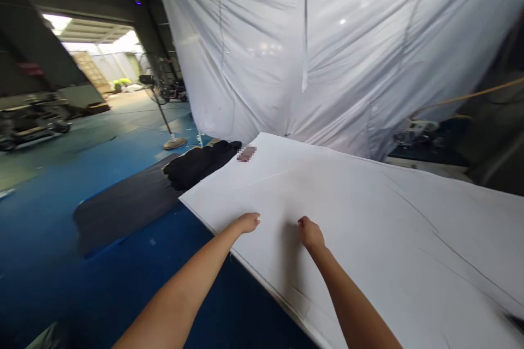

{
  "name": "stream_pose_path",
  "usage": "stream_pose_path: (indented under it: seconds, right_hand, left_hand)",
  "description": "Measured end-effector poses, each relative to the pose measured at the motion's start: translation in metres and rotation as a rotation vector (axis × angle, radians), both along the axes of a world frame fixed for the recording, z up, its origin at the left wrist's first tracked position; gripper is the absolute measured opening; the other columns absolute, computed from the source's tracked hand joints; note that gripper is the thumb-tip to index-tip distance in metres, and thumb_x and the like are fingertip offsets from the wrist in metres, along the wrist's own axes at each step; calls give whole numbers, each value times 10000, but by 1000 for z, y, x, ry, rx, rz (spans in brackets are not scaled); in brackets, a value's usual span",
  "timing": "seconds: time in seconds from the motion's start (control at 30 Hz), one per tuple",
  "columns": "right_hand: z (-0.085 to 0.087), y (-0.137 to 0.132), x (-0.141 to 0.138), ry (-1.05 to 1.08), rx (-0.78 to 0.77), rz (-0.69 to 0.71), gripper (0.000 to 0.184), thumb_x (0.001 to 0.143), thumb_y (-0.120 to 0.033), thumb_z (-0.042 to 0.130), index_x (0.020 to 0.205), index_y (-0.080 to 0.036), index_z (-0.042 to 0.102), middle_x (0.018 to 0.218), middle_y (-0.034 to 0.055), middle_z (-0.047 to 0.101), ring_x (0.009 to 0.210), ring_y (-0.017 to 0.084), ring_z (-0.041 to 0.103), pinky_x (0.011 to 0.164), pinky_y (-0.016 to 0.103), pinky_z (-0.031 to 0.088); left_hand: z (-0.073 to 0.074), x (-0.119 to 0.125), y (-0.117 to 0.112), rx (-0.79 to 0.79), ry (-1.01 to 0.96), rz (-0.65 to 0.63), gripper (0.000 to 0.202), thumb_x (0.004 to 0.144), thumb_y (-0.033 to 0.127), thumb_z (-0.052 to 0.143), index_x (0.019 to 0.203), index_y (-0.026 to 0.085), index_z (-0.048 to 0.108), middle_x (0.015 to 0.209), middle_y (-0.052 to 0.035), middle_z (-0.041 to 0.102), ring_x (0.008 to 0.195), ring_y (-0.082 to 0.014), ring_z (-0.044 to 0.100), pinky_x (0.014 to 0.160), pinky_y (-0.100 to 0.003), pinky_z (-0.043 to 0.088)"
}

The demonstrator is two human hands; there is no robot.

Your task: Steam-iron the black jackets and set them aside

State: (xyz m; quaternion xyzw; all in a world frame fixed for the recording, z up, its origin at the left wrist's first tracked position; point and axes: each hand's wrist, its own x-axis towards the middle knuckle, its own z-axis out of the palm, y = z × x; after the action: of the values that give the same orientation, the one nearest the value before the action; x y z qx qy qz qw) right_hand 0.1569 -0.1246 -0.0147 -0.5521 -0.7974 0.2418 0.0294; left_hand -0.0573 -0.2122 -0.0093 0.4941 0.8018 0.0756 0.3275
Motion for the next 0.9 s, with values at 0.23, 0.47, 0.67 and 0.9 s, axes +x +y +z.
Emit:
stream_pose_path:
  seconds: [0.23,0.47,0.67,0.9]
  right_hand:
    - [-17,14,-58,-204,-67,159,292,819,-227,363,947,-177,621,981,149,644,894,236,611,661,304,440]
    - [-19,35,-113,-254,-100,229,300,793,-195,358,933,-176,622,1008,149,633,889,251,611,620,307,447]
    - [-22,73,-199,-200,-76,270,303,835,-268,359,978,-163,605,1006,139,632,905,233,599,677,295,435]
    - [-1,118,-373,148,104,266,340,860,-272,377,1159,-165,498,995,87,629,924,177,569,798,272,409]
  left_hand:
    - [0,-31,-17,18,-100,67,434,693,417,561,1096,260,586,1183,-10,586,1101,-196,527,932,-299,405]
    - [-12,-86,-4,131,-94,201,434,756,329,512,1180,242,533,1119,1,625,1034,-162,565,893,-260,436]
    - [-9,-200,52,305,60,325,471,831,236,422,1300,208,391,1235,-53,537,1141,-163,479,988,-264,349]
    - [-24,-364,96,268,353,567,607,807,276,440,1370,186,232,1434,-94,250,1306,-271,217,1054,-401,215]
